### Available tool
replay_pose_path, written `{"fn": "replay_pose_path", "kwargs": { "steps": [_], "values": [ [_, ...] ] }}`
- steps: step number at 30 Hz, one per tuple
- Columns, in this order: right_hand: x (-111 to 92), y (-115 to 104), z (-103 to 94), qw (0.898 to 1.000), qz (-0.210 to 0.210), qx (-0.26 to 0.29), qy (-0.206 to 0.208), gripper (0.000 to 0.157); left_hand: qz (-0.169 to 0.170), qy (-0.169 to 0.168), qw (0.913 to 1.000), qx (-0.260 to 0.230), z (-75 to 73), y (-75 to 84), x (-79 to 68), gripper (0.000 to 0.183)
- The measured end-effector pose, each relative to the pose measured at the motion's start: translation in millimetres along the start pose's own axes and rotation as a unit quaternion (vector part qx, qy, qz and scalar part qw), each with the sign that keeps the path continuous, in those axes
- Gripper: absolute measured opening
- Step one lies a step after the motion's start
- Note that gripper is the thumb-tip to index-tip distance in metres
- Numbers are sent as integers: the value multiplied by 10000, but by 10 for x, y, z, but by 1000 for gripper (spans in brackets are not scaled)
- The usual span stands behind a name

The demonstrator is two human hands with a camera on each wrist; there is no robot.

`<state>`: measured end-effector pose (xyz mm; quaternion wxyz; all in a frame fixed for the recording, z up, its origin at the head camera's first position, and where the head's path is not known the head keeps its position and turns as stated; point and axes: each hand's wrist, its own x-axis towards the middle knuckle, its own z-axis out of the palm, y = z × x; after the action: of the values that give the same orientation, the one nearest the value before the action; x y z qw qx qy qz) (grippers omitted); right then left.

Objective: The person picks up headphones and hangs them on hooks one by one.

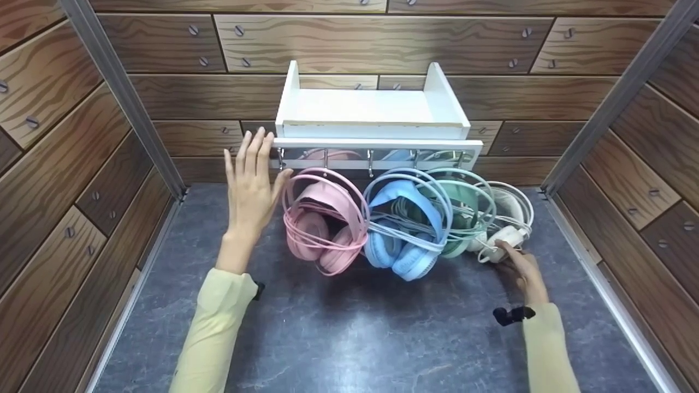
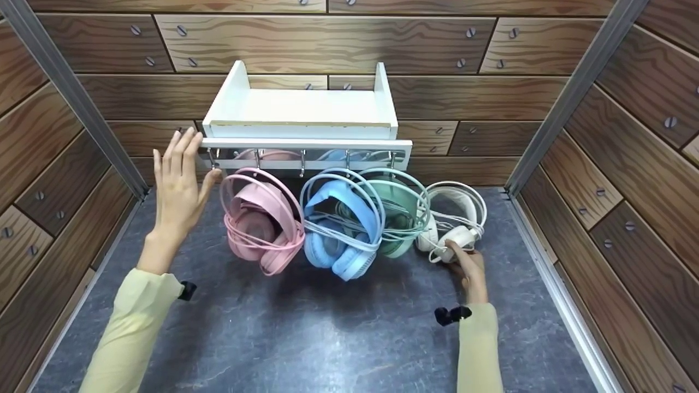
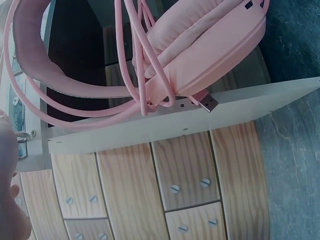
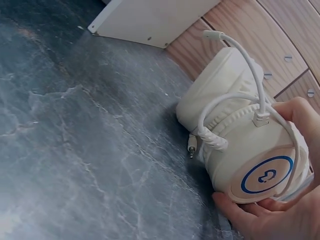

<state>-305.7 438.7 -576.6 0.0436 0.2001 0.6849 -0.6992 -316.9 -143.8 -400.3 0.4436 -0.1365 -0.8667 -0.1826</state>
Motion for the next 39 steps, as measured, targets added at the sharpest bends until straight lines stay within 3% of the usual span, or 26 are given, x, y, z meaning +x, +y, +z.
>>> {"fn": "replay_pose_path", "kwargs": {
  "steps": [7,10,22,30,35,39],
  "values": [
    [-98,-20,37,9988,356,-130,318,25,-19,16,10000,-12,-8,-9,-4,69],
    [-158,2,15,9981,462,-314,251,27,-29,31,10000,-17,-9,-11,-8,69],
    [-367,93,-47,9977,-132,645,-142,20,-35,-33,9999,-90,-6,16,1,68],
    [-469,125,-51,9987,284,420,28,19,-38,-32,10000,-72,-10,19,2,67],
    [-554,179,-74,9993,62,369,-45,18,-61,-51,10000,-32,-21,13,3,67],
    [-648,259,-92,9999,-87,80,-61,36,-99,-96,9999,-27,-30,6,-7,67]
  ]
}}
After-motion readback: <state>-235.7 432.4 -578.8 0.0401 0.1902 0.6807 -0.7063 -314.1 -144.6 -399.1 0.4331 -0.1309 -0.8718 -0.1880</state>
